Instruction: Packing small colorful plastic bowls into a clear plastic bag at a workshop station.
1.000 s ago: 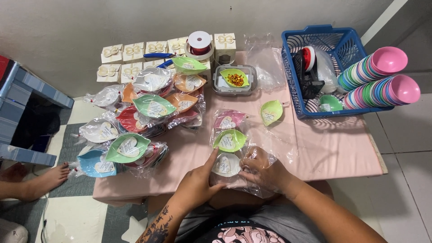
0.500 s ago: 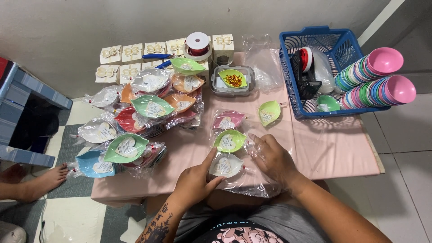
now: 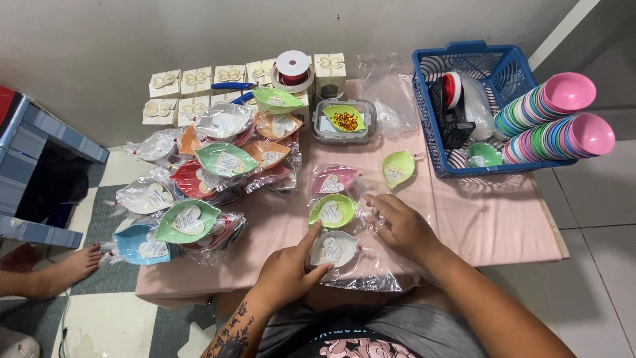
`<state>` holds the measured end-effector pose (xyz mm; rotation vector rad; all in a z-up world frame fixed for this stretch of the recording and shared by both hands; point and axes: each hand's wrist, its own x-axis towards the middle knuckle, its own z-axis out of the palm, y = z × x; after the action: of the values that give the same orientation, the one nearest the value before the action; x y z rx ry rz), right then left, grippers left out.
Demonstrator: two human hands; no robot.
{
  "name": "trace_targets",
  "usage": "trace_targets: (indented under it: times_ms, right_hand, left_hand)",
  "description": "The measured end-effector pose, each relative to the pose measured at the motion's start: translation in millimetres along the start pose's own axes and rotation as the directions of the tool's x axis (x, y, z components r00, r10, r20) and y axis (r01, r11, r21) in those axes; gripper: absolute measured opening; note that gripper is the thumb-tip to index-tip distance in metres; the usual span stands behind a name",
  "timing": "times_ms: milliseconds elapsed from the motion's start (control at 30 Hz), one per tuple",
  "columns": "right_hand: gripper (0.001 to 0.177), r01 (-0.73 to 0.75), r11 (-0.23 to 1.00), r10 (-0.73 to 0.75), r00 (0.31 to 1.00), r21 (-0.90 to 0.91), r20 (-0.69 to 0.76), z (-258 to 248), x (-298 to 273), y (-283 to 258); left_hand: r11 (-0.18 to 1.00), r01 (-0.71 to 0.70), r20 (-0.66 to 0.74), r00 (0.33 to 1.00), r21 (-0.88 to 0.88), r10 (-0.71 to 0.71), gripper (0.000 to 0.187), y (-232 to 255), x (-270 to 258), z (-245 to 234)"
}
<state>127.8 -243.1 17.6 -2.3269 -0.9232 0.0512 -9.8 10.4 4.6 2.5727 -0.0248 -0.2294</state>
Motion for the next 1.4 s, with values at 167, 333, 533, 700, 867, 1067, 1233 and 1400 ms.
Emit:
trace_targets:
  times_ms: [167,333,533,700,867,1067,1233,1400]
  right_hand:
    - [0.044,0.224,0.944,-0.234,0.972,-0.241,-0.016,-23.9,-34.0,42.0]
    - [0.022,0.197,0.980,-0.195,0.971,0.003,-0.141,-87.1,-63.2,63.0]
    - [0.022,0.132,0.979,-0.196,0.829,-0.156,-0.525,-119.1,-25.5,52.0]
    - [0.026,0.099,0.898,-0.188,0.967,-0.428,-0.171,-109.2,56.6,59.8]
    - [0.025,0.086,0.787,-0.041,0.995,-0.611,0.087,-67.0,106.2,84.6]
    - [0.022,0.094,0.614,0.114,0.972,-0.784,0.206,-42.8,126.3,100.6]
    - [0.018,0.035,0.720,0.123,0.977,-0.694,0.177,-61.6,120.9,81.1]
    - [0.012,0.096,0.756,-0.313,0.921,-0.647,-0.230,-91.4,88.0,55.8]
  left_hand:
    - [0.999,0.019,-0.013,1.000,-0.029,-0.020,0.092,-3.5,-0.3,4.3]
    - [0.999,0.025,-0.024,0.999,-0.029,-0.025,0.091,-5.7,1.4,6.8]
    - [0.998,0.029,-0.009,1.000,-0.047,-0.029,0.096,-7.7,3.9,6.7]
    - [0.996,0.043,0.011,0.999,-0.072,-0.042,0.101,-8.5,4.5,5.0]
    - [0.996,0.042,-0.006,0.999,-0.073,-0.043,0.099,-12.2,4.6,8.7]
    - [0.995,0.058,0.020,0.998,-0.078,-0.056,0.101,-11.1,5.9,6.5]
    - [0.995,0.075,0.040,0.997,-0.066,-0.072,0.101,-10.6,5.8,5.2]
    - [0.992,0.098,0.038,0.995,-0.076,-0.095,0.101,-7.8,4.9,3.4]
